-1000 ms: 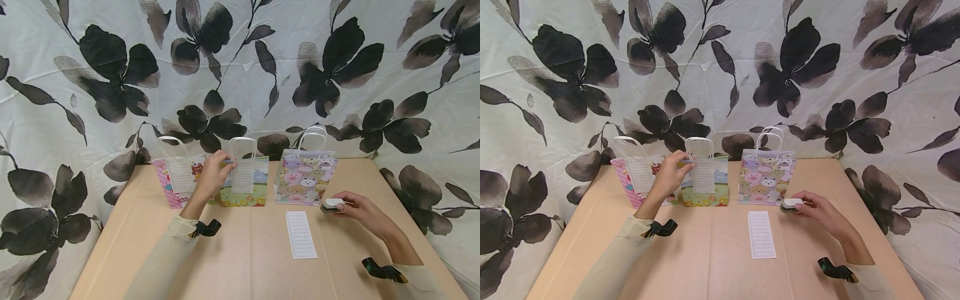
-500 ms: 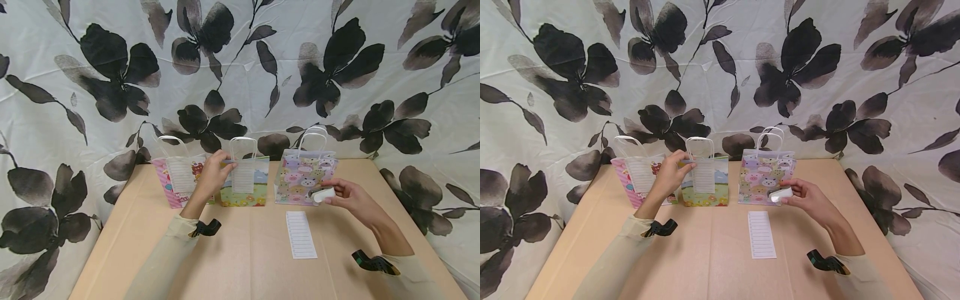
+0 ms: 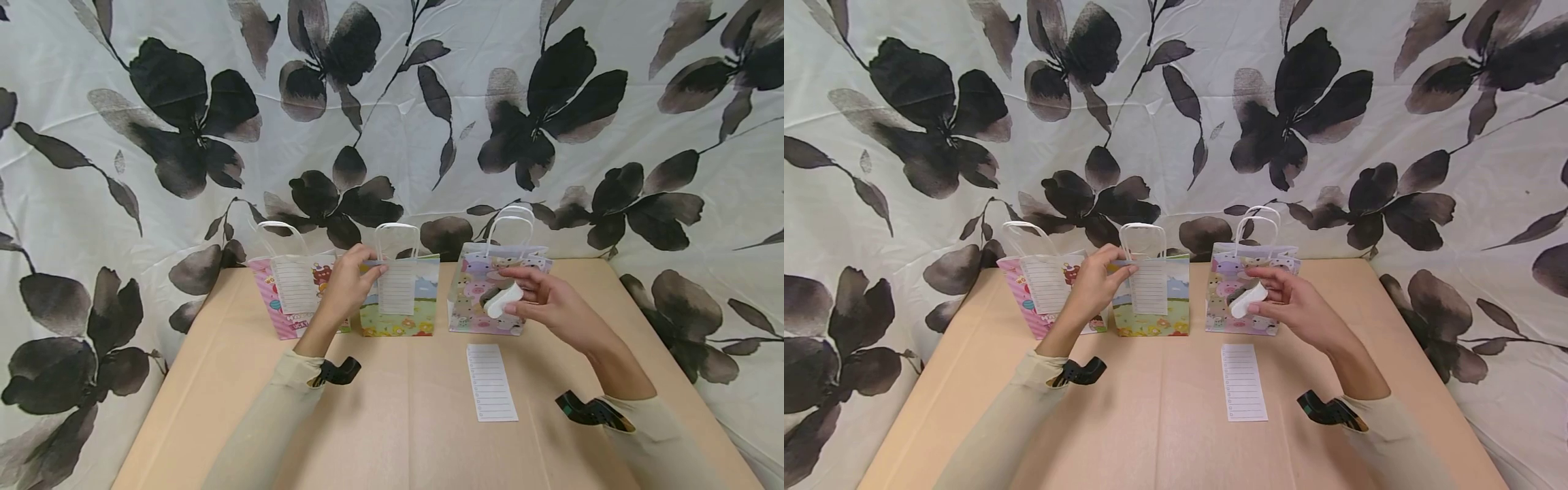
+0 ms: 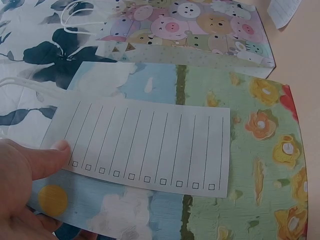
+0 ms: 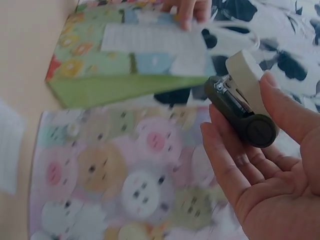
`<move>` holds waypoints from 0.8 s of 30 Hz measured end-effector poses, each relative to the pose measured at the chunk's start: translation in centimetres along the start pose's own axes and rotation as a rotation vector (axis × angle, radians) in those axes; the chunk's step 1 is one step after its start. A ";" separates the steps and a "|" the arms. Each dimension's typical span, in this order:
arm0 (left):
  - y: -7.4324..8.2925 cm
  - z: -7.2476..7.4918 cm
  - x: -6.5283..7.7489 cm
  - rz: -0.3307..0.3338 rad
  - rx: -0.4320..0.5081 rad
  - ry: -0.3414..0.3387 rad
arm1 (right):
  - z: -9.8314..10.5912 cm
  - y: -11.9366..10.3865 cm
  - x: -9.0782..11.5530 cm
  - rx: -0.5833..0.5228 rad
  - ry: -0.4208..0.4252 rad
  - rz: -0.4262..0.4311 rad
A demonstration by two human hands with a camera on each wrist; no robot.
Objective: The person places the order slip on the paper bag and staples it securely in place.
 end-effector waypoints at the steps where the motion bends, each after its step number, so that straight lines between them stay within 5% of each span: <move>1: 0.0 0.0 0.0 -0.001 0.001 0.000 | -0.2 -0.5 -0.2 -0.005 -0.003 0.008; 10: -0.2 -0.1 0.1 0.012 0.014 -0.016 | -1.4 -4.9 -1.9 0.122 0.063 0.057; 24: -0.3 -0.1 0.0 0.004 0.015 -0.006 | -2.3 -9.3 -5.1 0.076 0.199 0.110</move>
Point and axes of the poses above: each hand's wrist, its own x-axis away from the middle knuckle, its own z-axis out of the back of the hand, y = z × x, the point moved 9 cm from there along -x, towards the middle knuckle, and after that the axes turned 10 degrees about -z, right-handed, at the moved point
